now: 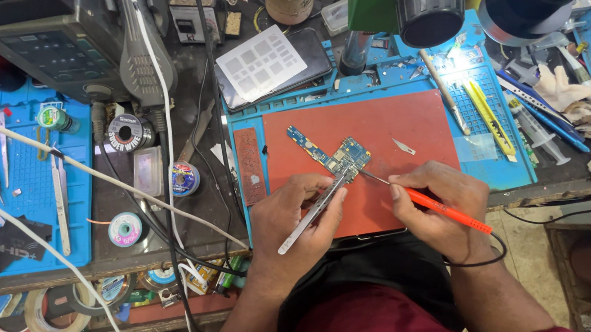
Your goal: The person uses tweezers and a precision screwdriver to manipulate and adjust components on a small circuit board. They reposition the board on the work mat and continue fine adjustments to specific areas.
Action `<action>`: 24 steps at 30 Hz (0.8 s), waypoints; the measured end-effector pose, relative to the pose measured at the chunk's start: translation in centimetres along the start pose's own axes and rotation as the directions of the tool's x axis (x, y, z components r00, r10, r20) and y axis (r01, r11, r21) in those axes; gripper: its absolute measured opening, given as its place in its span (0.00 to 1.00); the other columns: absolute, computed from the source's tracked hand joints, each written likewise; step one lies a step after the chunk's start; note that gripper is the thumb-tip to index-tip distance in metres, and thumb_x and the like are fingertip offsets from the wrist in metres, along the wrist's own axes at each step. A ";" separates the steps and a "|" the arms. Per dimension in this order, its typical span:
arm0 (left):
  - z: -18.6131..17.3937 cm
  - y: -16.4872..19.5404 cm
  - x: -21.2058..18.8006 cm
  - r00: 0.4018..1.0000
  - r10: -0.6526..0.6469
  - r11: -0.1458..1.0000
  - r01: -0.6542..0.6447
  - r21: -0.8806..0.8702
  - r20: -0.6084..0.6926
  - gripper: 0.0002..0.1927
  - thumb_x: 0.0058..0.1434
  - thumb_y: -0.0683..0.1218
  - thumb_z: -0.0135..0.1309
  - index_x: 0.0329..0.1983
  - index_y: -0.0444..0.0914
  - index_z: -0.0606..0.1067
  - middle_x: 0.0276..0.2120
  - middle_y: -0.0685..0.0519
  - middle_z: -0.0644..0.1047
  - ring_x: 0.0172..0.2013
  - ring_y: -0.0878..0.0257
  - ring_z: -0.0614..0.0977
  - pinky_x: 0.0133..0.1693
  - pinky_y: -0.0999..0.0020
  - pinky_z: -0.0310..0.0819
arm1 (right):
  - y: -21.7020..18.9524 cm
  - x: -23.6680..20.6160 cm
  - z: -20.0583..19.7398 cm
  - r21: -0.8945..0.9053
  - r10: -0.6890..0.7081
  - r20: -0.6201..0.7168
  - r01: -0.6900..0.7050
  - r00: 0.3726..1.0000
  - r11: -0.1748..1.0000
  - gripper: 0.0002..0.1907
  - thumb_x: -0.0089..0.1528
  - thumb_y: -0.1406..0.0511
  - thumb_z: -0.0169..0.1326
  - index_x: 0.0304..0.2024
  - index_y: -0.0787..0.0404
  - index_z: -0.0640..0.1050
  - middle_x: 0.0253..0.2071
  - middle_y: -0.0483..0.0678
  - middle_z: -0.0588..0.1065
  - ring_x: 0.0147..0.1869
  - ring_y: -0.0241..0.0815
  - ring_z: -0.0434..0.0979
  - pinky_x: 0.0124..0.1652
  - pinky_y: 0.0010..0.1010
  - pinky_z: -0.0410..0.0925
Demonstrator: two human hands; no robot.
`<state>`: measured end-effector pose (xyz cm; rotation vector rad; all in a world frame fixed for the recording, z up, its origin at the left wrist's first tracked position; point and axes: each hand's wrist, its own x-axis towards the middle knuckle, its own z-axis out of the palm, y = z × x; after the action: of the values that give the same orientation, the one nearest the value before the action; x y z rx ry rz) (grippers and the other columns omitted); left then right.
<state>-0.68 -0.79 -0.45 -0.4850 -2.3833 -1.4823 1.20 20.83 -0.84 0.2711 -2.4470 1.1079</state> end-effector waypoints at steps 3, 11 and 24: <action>-0.1 0.0 0.0 1.000 0.030 1.000 -0.030 -0.009 -0.004 0.12 0.61 0.43 0.65 0.43 0.38 0.73 0.30 0.52 0.84 0.31 0.62 0.88 0.31 0.70 0.82 | 0.0 -0.1 -0.1 0.055 -0.013 -0.017 0.014 1.000 0.998 0.04 0.58 0.70 0.62 0.35 0.64 0.82 0.29 0.48 0.78 0.29 0.36 0.78 0.31 0.25 0.68; 0.0 0.0 0.0 1.000 0.012 1.000 -0.012 -0.014 -0.013 0.11 0.61 0.43 0.65 0.41 0.38 0.74 0.29 0.51 0.83 0.31 0.63 0.88 0.32 0.71 0.83 | -0.1 -0.1 -0.2 0.025 0.008 0.008 -0.008 1.000 1.000 0.04 0.57 0.71 0.63 0.34 0.64 0.82 0.27 0.47 0.77 0.27 0.35 0.76 0.28 0.25 0.66; 0.3 0.0 0.0 0.999 -0.020 1.000 0.019 -0.020 -0.045 0.12 0.61 0.43 0.65 0.42 0.38 0.74 0.29 0.52 0.83 0.30 0.65 0.88 0.31 0.73 0.82 | -0.3 0.1 -0.1 0.029 -0.034 0.025 0.034 0.999 0.999 0.06 0.56 0.71 0.64 0.37 0.64 0.82 0.27 0.47 0.77 0.27 0.36 0.77 0.28 0.25 0.67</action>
<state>-0.69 -0.51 -0.55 -0.4291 -2.3480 -1.5101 1.22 20.75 -0.52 0.3364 -2.4414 1.1320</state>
